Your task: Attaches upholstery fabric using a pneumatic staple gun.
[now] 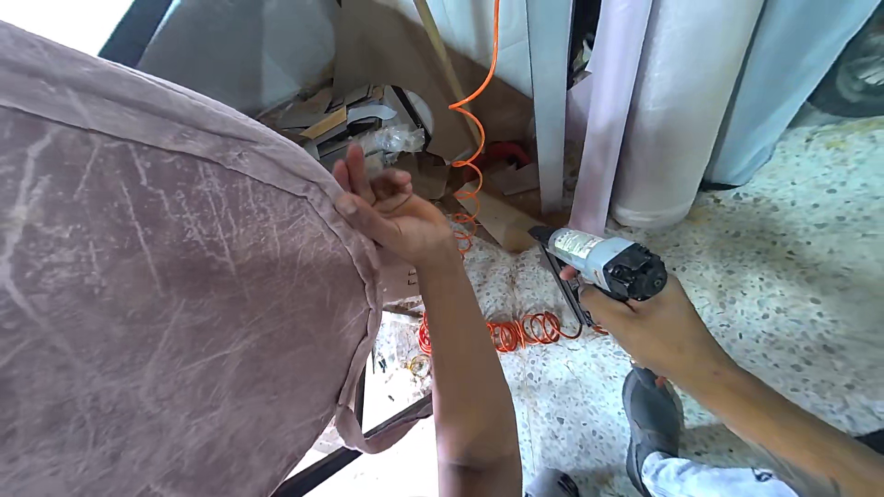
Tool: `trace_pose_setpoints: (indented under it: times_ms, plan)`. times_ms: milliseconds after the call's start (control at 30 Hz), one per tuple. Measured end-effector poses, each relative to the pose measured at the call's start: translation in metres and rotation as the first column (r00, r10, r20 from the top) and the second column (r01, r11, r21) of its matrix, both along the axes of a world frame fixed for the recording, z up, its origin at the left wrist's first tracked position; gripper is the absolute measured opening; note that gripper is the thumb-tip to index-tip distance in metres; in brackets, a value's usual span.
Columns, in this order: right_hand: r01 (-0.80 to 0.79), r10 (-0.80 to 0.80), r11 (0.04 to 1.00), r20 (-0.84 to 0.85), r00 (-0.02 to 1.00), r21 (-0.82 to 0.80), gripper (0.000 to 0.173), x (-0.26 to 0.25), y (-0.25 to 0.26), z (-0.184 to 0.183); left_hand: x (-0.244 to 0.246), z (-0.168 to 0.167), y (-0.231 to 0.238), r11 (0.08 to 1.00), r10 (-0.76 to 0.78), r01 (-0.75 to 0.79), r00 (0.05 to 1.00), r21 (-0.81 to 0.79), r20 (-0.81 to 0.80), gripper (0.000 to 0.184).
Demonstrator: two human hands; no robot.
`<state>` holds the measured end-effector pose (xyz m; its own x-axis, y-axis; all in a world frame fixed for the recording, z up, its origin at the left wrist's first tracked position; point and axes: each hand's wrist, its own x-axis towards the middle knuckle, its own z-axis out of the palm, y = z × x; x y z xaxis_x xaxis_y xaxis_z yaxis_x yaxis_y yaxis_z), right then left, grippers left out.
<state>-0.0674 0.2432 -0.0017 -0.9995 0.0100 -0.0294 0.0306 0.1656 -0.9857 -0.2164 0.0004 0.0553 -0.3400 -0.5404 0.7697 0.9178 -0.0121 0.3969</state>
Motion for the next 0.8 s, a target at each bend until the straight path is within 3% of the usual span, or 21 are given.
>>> trace_pose_setpoints:
  times_ms: [33, 100, 133, 167, 200, 267, 300, 333, 433, 600, 700, 800]
  plan:
    - [-0.044, 0.046, 0.998, 0.051, 0.998, -0.046, 0.016, -0.002, -0.007, 0.042, -0.012, 0.002, -0.006, 0.998, 0.001, -0.004, 0.998, -0.058, -0.057, 0.043]
    - [-0.025, 0.051, 0.996, 0.33, 0.943, -0.083, 0.007, -0.012, -0.039, 0.168, -0.033, 0.013, -0.014, 0.99, -0.005, -0.017, 0.988, -0.142, -0.153, 0.047]
    - [-0.031, 0.063, 0.996, 0.403, 0.913, -0.085, 0.008, -0.016, -0.047, 0.205, -0.041, 0.02, -0.015, 0.986, -0.001, -0.03, 0.982, -0.163, -0.191, 0.05]
    - [-0.032, 0.053, 0.998, 0.436, 0.898, -0.056, 0.008, -0.017, -0.047, 0.211, -0.049, 0.029, -0.015, 0.983, 0.004, -0.045, 0.975, -0.179, -0.223, 0.053]
    - [-0.018, 0.022, 1.0, 0.39, 0.92, -0.016, 0.007, -0.012, -0.037, 0.181, -0.054, 0.038, -0.013, 0.982, 0.001, -0.049, 0.968, -0.184, -0.251, 0.056]
    - [-0.01, 0.011, 1.0, 0.039, 0.999, -0.019, 0.017, -0.001, 0.0, 0.049, -0.058, 0.058, -0.006, 0.984, -0.003, -0.045, 0.962, -0.172, -0.273, 0.07]
    - [0.03, -0.03, 1.0, -0.029, 0.999, 0.008, 0.021, 0.0, 0.008, 0.004, -0.056, 0.069, 0.001, 0.989, -0.004, -0.033, 0.968, -0.145, -0.25, 0.079]
    - [0.051, -0.05, 0.998, -0.029, 0.998, 0.026, 0.024, -0.001, 0.013, -0.015, -0.053, 0.082, 0.01, 0.996, -0.007, -0.011, 0.978, -0.084, -0.208, 0.088]
    - [0.07, -0.07, 0.997, 0.008, 0.998, 0.026, 0.023, -0.004, 0.015, -0.018, -0.055, 0.111, 0.016, 0.999, -0.018, 0.01, 0.985, -0.049, -0.174, 0.099]
    - [0.05, -0.05, 0.998, 0.015, 0.999, 0.035, 0.025, -0.006, 0.016, -0.021, -0.079, 0.155, 0.005, 0.993, 0.076, -0.097, 0.967, -0.074, -0.243, 0.114]
    - [0.04, -0.042, 0.997, 0.03, 0.999, 0.065, 0.025, -0.006, 0.015, -0.026, -0.129, 0.15, -0.019, 0.921, 0.202, -0.301, 0.912, -0.246, -0.357, 0.136]
    - [0.037, -0.04, 0.996, 0.036, 0.999, 0.081, 0.024, -0.006, 0.014, -0.028, -0.121, 0.139, -0.023, 0.912, 0.196, -0.307, 0.909, -0.273, -0.369, 0.133]
